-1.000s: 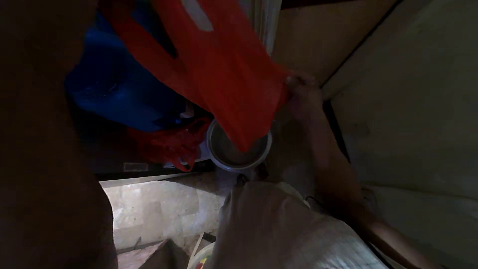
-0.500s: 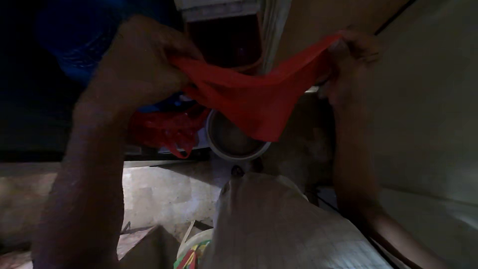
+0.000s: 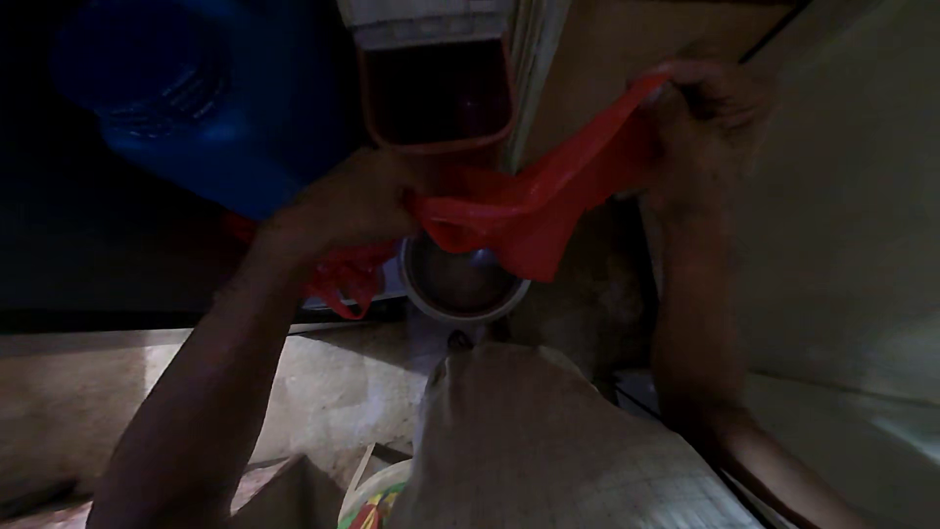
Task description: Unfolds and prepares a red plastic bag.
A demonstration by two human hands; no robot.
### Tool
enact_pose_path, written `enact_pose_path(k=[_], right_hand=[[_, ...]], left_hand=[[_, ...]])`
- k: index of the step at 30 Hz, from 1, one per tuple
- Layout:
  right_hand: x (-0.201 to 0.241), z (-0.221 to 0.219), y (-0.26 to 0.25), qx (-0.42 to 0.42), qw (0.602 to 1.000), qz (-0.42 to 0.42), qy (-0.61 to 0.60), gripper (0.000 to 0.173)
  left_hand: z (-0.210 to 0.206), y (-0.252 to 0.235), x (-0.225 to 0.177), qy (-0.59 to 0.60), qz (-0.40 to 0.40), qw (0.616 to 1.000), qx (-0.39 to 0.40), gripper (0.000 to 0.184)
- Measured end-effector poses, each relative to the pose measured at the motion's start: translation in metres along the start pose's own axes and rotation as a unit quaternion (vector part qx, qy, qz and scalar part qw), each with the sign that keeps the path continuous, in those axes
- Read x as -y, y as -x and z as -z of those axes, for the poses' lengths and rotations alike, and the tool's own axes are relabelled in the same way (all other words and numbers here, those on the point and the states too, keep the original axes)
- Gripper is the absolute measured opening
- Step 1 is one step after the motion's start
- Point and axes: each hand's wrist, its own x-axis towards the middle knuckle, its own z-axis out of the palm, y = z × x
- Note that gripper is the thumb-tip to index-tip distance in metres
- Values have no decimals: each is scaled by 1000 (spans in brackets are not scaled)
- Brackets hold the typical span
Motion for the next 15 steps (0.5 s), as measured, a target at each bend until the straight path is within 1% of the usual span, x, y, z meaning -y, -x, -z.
enact_pose_path(k=[3,5,7,8,10,11,13,15], right_hand=[[6,0,-2,1,999,3,33,11],[10,1,-2,1,999,11,50,11],[14,3,-4,9,998,21,60,11],[16,3,-5,13,998,24,63,11],[18,4,-5,19,997,25,66,11],[19,4,-5,20,997,26,64,11],[21,4,-4,27,997,25,65,12],[25,3,-5,35,996,23,72,12]], left_hand=[[-8,3,4,-11,18,1000,5,3],[-13,7,8,-14,-2,1000,-22,2],[-22,12,14,-16,-52,996,-70,8],[-28,15,17,-20,-92,991,-98,11],[-42,19,21,-50,-175,971,-155,11],[-46,20,20,-67,-200,962,-175,13],[-54,20,18,-83,-227,949,-204,17],[-60,19,19,-74,-241,946,-206,18]])
